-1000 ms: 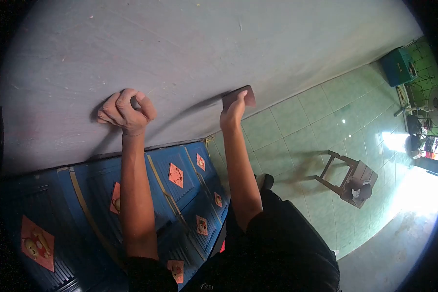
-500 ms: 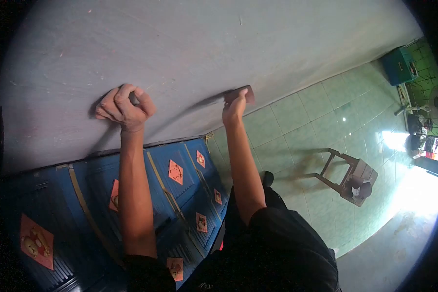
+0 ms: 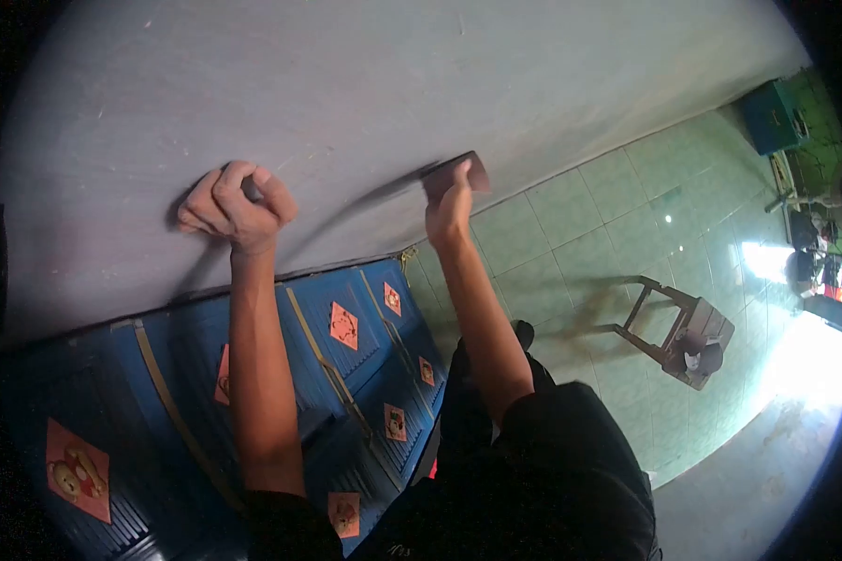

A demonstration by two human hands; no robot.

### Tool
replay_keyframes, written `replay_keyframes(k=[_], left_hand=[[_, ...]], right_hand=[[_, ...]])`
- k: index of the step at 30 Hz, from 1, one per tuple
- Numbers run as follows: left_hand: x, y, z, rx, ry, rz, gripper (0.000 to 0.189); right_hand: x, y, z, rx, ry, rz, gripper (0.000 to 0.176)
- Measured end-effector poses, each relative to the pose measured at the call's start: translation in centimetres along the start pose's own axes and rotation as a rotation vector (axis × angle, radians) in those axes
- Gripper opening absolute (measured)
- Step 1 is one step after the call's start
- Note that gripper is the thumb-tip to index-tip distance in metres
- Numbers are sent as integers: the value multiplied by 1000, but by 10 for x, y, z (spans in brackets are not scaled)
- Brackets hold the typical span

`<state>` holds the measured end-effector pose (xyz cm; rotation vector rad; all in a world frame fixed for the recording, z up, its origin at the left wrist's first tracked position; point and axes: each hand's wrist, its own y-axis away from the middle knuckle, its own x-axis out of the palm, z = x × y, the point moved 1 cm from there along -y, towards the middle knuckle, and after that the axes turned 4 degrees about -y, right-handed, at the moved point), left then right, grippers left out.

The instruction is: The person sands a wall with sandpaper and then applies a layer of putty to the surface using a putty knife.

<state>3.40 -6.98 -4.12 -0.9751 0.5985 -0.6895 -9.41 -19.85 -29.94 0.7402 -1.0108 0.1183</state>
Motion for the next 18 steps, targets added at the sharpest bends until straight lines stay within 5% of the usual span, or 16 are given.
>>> replay_keyframes(k=[2,3,7,11,14,18], left_hand=[[-1,1,2,5,-10,30,5],[-2,-1,2,4,-5,34,6],[2,-1,1,12,6,-3,4],[-1,-3,0,4,-11,29,5],[1,-4,0,22,8,-10,3],[0,-3,0,-1,7,25,3]], right_hand=[[0,-11,0,14,22,1,33],[27,7,17,116,-7,-213,44],[58,45,21,65,-76,-145,42],[-8,-26,13,122,96,-39,40],[64,47,33,6,-54,17,43],[47,21,32,25,41,-84,49]])
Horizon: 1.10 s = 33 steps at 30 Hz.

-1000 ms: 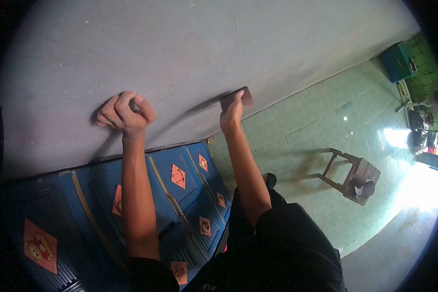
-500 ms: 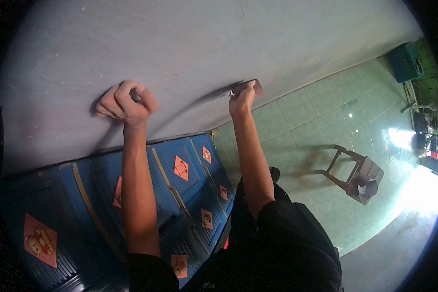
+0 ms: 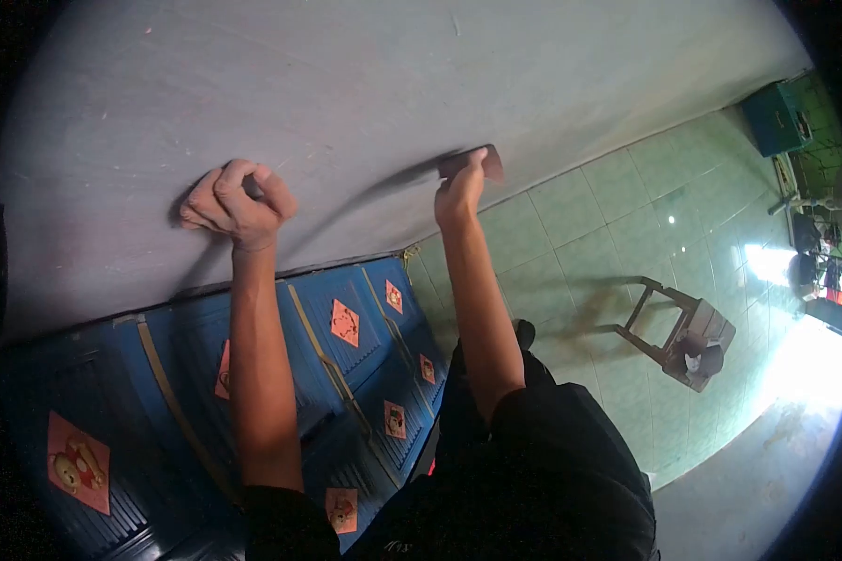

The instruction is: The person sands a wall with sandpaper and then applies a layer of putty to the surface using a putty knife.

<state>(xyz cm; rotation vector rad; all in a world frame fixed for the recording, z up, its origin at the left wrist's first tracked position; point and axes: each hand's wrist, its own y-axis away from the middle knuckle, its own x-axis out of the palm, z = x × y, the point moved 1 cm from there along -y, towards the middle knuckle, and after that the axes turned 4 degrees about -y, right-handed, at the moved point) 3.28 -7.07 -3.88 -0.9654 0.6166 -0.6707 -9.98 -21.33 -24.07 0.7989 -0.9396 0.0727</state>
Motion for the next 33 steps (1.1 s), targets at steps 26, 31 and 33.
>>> replay_keyframes(k=[26,31,33], left_hand=[[1,1,2,10,3,-8,6],[-6,1,0,-6,-19,26,7],[-1,1,1,4,4,-4,7]], right_hand=[[9,24,4,30,-18,106,51],[16,40,-7,-15,30,60,54],[22,40,-7,5,28,62,47]])
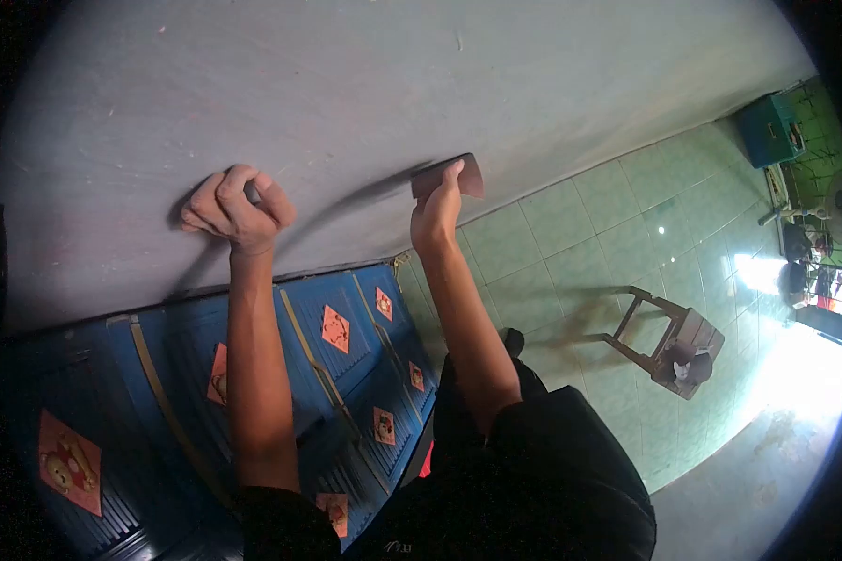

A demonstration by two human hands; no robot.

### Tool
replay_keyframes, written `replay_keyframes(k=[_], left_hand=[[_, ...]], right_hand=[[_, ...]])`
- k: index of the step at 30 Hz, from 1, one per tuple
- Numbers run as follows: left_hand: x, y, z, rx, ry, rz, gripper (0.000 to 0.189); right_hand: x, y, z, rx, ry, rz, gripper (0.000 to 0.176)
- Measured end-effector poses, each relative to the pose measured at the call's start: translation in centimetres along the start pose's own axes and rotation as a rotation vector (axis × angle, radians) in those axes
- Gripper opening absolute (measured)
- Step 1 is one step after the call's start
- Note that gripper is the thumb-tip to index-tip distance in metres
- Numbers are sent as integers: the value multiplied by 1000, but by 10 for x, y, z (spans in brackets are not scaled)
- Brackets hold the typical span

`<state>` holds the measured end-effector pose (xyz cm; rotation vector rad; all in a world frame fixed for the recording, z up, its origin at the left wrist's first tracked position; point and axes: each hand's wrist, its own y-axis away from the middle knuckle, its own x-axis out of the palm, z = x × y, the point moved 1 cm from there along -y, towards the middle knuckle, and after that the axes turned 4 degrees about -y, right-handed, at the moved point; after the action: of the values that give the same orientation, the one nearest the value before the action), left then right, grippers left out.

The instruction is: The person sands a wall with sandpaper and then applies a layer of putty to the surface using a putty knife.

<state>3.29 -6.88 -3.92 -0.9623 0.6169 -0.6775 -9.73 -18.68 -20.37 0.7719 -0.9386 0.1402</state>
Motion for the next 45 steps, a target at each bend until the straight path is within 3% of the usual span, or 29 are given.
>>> replay_keyframes(k=[1,3,5,8,12,14,17,18,21,22,25,29,32,33,35,39,40,41,43,45], left_hand=[[3,0,1,2,9,-5,7],[0,1,-1,0,0,-2,8],[-3,1,-1,-6,1,13,9],[1,2,0,2,-4,-9,8],[-1,0,-1,-4,4,10,8],[-3,2,1,2,-15,22,8],[3,1,0,1,2,-7,8],[3,3,0,10,-4,-11,9],[1,1,0,12,-28,2,9],[0,1,-1,-2,-22,2,10],[1,2,1,10,-3,-3,11],[1,1,0,30,-18,-6,12],[0,1,1,29,-19,3,17],[-1,0,2,36,-17,-2,17],[2,0,0,39,-17,-24,16],[-2,-3,-1,28,-11,14,16],[-1,-2,-1,21,-13,-4,15],[-2,-2,-1,31,-6,-5,15],[-1,-1,-1,26,-10,12,15],[2,1,0,32,-4,2,16]], right_hand=[[2,-3,0,-8,-5,-3,47],[-2,-12,-3,1,84,-234,43],[-39,-43,-13,-2,58,-139,44],[-23,-17,-12,18,-45,83,54],[-27,-15,-21,-41,85,-21,56],[-32,-29,-16,126,16,-139,57],[-37,-27,-23,5,-30,1,54],[-51,-32,-31,16,-11,-11,38],[-81,-53,-29,10,-17,-2,32],[-85,-60,-26,85,28,-102,30],[-94,-86,-27,95,54,-150,31],[-92,-71,-28,60,9,-42,35],[-203,-173,-64,81,-280,889,37],[-170,-149,-52,76,-287,891,37],[-109,-101,-26,118,-17,-71,36],[-131,-114,-42,139,-17,-235,39],[-169,-158,-62,25,-93,7,41],[-168,-164,-63,23,-103,1,41],[-166,-176,-62,207,-139,-196,39],[-143,-133,-45,178,-46,-281,43]])
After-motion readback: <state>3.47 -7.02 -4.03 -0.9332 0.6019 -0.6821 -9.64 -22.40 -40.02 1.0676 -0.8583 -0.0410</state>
